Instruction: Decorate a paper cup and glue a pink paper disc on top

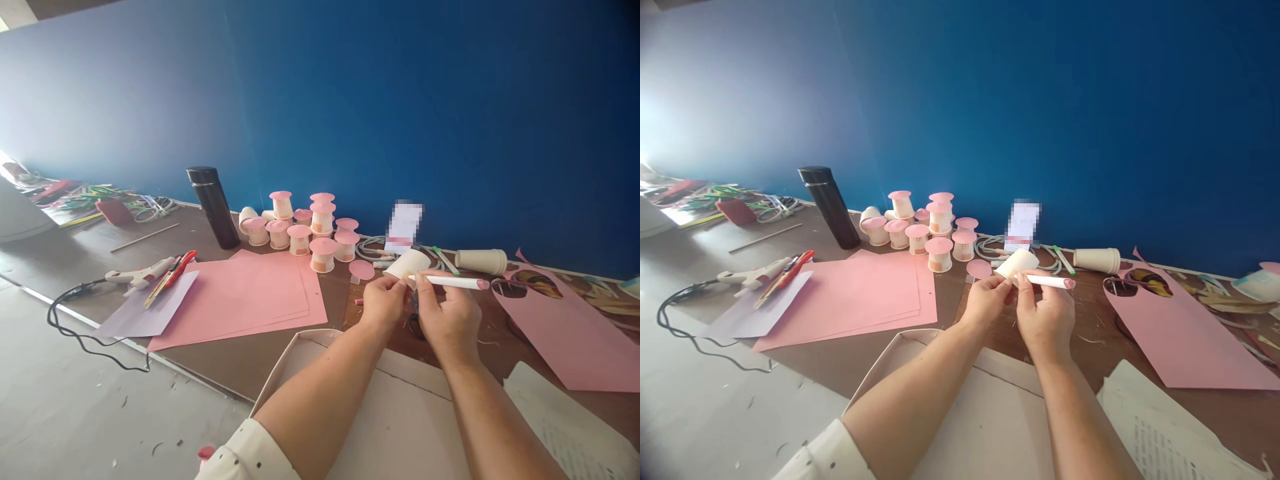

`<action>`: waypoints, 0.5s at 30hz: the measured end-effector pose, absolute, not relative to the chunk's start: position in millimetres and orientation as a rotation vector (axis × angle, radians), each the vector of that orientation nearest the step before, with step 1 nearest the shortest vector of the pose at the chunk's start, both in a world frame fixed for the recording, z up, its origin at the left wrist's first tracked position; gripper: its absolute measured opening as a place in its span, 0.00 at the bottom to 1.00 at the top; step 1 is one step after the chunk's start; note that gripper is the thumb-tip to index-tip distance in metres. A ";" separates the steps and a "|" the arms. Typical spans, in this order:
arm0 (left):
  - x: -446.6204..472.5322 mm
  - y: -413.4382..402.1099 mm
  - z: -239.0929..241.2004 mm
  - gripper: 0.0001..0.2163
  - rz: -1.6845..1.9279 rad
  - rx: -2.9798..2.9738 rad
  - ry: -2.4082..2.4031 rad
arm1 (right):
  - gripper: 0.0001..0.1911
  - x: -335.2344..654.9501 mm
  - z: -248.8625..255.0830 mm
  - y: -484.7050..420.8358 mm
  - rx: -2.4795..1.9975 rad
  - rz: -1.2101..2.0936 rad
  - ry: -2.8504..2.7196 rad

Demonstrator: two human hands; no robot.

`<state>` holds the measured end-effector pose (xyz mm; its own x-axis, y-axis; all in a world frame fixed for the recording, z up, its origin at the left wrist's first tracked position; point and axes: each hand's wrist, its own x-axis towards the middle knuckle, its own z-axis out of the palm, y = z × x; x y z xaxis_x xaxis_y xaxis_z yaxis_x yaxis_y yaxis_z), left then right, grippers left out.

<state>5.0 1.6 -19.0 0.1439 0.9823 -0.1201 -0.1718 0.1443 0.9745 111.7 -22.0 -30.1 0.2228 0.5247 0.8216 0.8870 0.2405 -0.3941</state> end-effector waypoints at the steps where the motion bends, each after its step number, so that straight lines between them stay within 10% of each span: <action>1: 5.3 1.8 -19.4 0.15 1.097 1.038 1.043 | 0.17 111.0 -29.7 -22.4 -1.422 -0.422 -1.443; 15: 4.7 -0.1 -16.5 0.15 1.095 1.053 1.034 | 0.18 110.4 -27.2 -23.7 -1.406 -0.401 -1.429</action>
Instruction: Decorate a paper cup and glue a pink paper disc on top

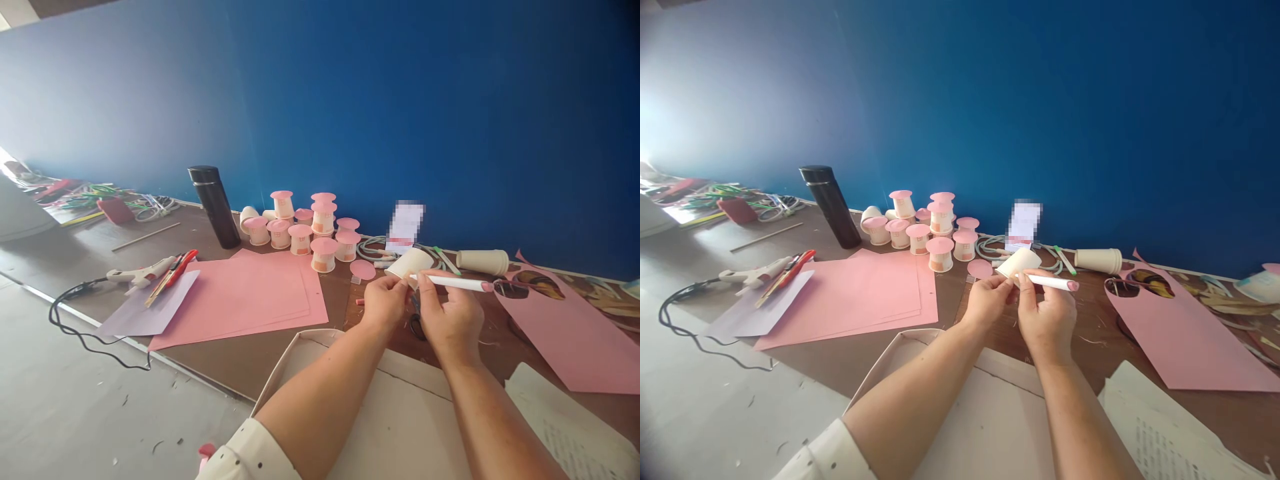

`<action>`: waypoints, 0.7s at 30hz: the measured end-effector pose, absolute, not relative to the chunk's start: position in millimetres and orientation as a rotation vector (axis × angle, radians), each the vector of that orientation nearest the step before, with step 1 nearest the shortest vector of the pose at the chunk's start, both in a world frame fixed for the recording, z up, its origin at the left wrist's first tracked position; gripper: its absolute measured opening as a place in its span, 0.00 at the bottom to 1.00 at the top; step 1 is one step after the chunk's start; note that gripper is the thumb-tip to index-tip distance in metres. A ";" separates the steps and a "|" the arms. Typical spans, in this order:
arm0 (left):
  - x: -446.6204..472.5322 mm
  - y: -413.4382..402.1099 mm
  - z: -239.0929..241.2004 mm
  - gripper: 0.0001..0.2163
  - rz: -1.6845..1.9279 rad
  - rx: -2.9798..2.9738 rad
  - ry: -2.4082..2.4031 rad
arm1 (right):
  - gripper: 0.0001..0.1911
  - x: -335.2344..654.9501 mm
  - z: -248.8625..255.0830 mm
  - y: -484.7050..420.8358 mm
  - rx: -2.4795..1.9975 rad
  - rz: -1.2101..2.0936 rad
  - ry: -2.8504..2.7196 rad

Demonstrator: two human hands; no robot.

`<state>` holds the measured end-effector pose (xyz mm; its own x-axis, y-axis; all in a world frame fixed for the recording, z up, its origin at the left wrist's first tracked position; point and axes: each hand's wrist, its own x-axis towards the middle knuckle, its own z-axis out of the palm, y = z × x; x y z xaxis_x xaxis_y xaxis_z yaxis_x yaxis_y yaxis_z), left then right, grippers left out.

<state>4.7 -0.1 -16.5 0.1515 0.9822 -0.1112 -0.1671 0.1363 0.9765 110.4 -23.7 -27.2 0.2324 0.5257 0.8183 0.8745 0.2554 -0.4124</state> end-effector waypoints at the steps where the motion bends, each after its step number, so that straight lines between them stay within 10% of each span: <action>1: 4.6 -0.8 -15.6 0.15 1.093 1.058 1.042 | 0.18 110.7 -27.6 -23.5 -1.414 -0.402 -1.431; 21: 3.8 -4.2 -13.8 0.16 1.097 1.050 1.089 | 0.16 111.9 -29.1 -22.9 -1.442 -0.410 -1.456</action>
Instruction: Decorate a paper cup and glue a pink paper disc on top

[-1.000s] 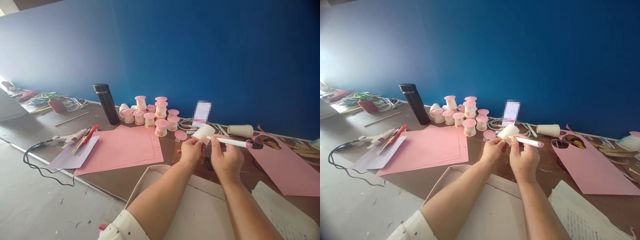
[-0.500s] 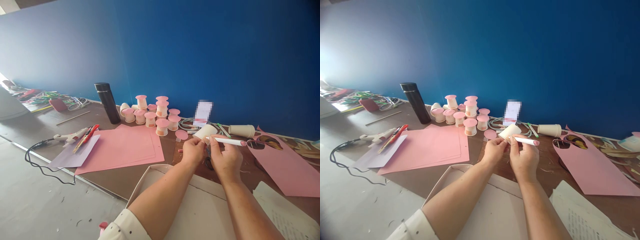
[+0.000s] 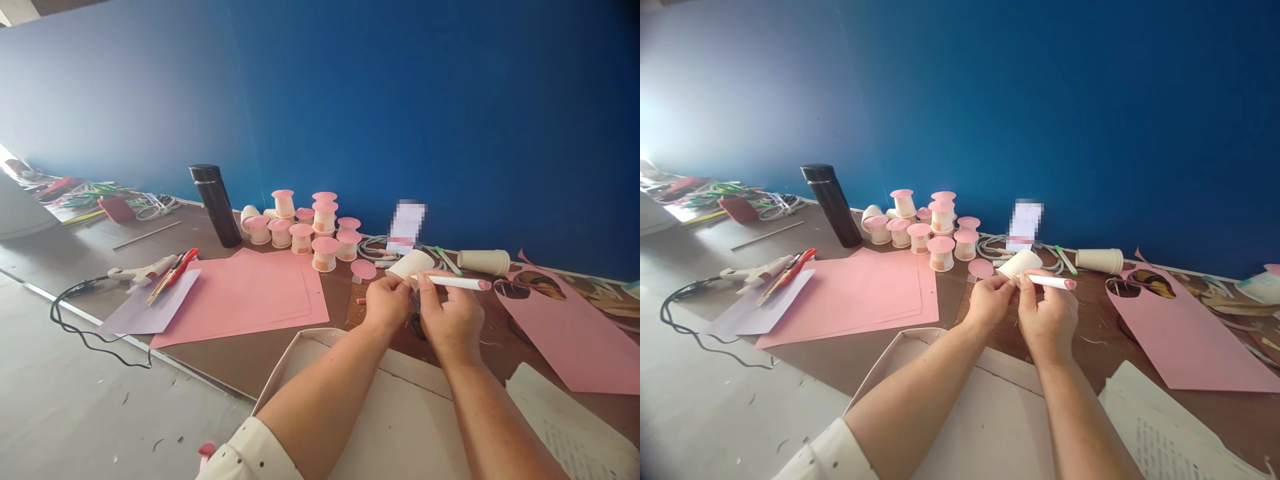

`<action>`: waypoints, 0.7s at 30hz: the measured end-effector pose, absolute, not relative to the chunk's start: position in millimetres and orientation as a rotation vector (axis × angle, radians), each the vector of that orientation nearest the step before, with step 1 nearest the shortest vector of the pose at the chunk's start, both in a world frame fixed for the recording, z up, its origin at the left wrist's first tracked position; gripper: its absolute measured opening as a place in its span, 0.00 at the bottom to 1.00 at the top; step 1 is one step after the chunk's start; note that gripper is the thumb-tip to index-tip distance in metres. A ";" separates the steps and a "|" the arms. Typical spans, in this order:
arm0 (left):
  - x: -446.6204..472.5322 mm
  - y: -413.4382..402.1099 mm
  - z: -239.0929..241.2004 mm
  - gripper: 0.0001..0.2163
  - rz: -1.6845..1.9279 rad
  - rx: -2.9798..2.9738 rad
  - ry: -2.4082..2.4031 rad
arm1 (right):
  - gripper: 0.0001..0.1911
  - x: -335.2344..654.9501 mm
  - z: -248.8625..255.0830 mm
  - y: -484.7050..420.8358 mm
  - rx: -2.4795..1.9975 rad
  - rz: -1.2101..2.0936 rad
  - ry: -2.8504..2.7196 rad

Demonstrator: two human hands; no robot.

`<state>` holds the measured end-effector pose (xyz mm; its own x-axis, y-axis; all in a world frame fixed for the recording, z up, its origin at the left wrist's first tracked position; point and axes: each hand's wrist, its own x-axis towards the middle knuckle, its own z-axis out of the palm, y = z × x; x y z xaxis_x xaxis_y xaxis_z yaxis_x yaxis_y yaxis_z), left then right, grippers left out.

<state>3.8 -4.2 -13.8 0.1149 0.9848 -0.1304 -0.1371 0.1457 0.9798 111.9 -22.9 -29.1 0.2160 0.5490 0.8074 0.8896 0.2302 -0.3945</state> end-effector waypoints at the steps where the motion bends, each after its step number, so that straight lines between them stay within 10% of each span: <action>1: 3.6 -4.6 -13.6 0.16 1.094 1.054 1.091 | 0.16 111.8 -29.2 -22.8 -1.447 -0.402 -1.458; 21: 4.6 1.9 -11.7 0.08 1.086 0.272 0.642 | 0.16 106.0 -21.0 -28.3 -1.403 -0.351 -1.342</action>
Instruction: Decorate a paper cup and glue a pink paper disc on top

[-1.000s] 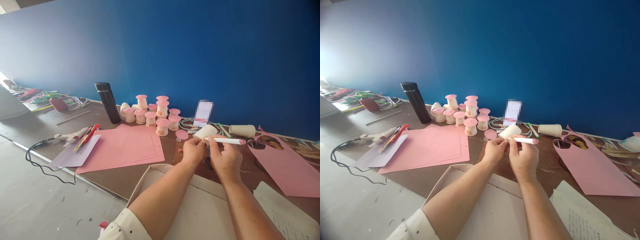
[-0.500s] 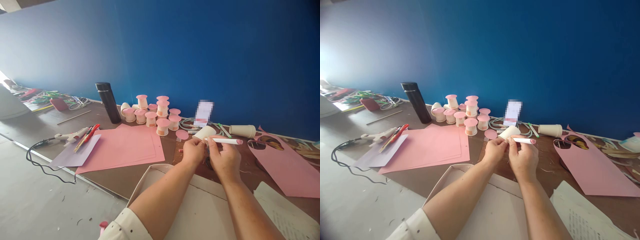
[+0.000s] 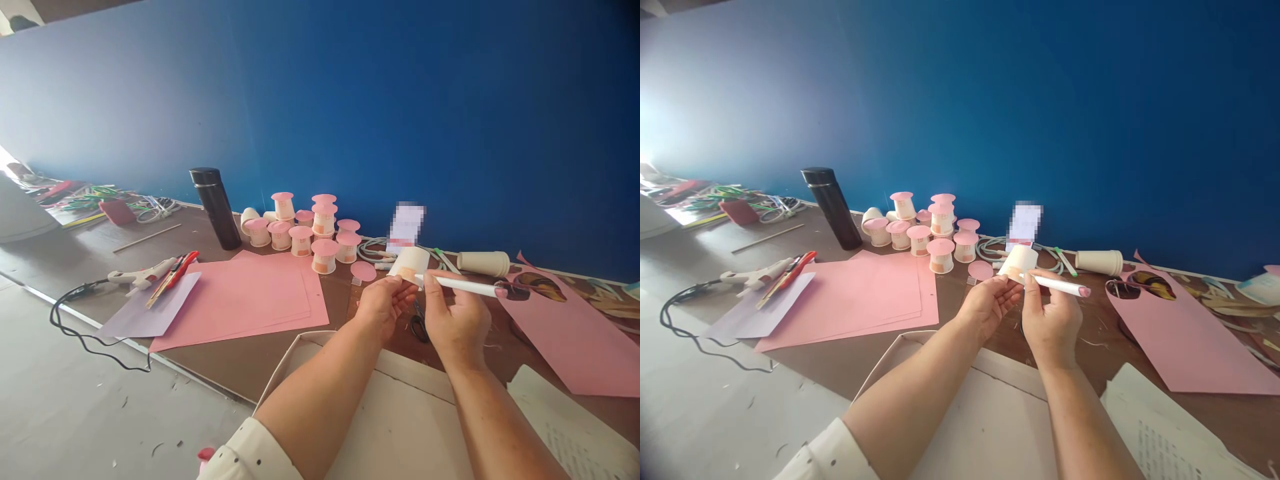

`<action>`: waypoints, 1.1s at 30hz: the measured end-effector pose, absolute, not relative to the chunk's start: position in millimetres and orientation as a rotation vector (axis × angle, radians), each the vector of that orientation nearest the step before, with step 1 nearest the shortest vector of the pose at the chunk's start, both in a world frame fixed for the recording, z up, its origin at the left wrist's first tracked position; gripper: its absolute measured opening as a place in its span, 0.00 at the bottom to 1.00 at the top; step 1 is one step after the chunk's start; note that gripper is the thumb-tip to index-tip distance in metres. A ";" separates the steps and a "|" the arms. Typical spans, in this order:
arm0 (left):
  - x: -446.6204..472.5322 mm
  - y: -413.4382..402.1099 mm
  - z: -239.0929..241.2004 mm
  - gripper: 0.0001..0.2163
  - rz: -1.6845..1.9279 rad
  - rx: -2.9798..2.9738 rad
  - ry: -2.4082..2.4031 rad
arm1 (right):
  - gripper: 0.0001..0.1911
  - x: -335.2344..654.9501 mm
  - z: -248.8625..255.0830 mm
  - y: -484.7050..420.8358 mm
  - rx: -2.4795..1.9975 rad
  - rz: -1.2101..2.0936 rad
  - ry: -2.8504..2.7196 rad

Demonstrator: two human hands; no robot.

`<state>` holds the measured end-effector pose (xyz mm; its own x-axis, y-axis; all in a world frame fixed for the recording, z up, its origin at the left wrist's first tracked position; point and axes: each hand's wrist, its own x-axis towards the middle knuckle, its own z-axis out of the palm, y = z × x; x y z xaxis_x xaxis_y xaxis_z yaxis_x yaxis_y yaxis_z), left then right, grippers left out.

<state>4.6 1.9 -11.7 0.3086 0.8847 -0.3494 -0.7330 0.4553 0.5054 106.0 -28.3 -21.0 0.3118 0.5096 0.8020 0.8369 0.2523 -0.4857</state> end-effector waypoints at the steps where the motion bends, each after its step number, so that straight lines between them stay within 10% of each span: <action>1: 5.0 1.8 -12.5 0.08 1.090 0.285 0.636 | 0.16 105.7 -21.3 -28.1 -1.396 -0.353 -1.353; 33: 5.6 3.3 -16.3 0.09 1.136 0.299 0.672 | 0.17 107.6 -21.9 -27.3 -1.398 -0.386 -1.299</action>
